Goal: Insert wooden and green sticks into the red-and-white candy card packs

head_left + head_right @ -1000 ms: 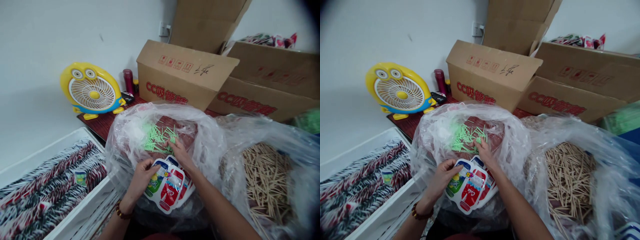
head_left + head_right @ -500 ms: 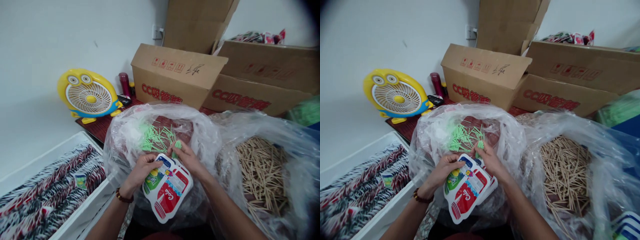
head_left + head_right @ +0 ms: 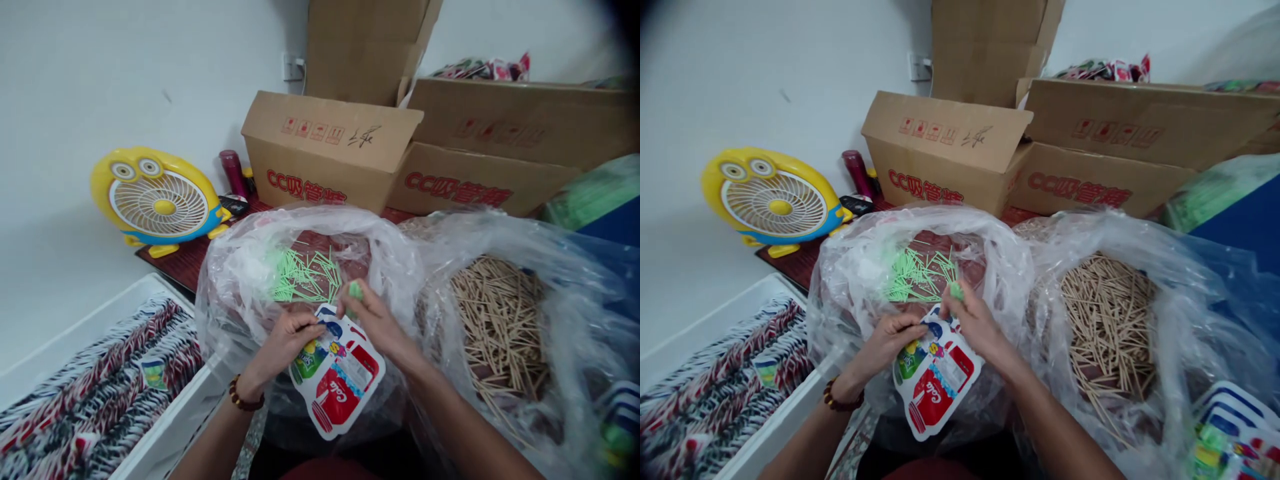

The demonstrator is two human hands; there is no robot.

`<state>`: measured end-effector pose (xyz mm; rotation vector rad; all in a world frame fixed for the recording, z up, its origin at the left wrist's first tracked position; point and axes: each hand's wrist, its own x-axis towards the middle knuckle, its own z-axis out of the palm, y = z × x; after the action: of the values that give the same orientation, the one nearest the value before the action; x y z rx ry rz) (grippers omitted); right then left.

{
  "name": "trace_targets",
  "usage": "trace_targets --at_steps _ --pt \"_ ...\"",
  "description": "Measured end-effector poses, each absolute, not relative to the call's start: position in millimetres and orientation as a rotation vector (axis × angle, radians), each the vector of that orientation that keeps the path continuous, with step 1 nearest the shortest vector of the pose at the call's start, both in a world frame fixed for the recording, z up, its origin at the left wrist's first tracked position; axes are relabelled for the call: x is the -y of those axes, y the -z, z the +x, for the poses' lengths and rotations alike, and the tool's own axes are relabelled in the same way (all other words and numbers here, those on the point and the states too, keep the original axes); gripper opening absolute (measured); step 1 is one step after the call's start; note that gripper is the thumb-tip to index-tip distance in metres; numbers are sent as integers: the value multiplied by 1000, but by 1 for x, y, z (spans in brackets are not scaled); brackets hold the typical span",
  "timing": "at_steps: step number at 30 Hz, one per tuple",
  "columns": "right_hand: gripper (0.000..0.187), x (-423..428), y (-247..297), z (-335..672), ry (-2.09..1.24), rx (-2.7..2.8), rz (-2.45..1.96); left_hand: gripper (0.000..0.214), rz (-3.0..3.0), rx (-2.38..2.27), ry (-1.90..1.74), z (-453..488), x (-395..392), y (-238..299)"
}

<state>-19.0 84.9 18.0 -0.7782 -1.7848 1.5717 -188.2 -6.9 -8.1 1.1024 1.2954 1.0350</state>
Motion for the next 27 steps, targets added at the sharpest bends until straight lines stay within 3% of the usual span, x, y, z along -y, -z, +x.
trace_targets --at_steps 4,8,21,27 --pt "9 -77 -22 -22 -1797 1002 -589 35 1187 -1278 -1055 -182 9 9" --pt "10 -66 -23 -31 -1875 782 -507 34 1217 -1242 -1063 -175 7 10" --pt "13 -53 -14 -27 -2053 1054 -687 21 882 -1072 -1189 -173 2 20" --pt "28 -71 -29 -22 -1936 1355 -639 20 754 -1033 -1292 -176 -2 22"
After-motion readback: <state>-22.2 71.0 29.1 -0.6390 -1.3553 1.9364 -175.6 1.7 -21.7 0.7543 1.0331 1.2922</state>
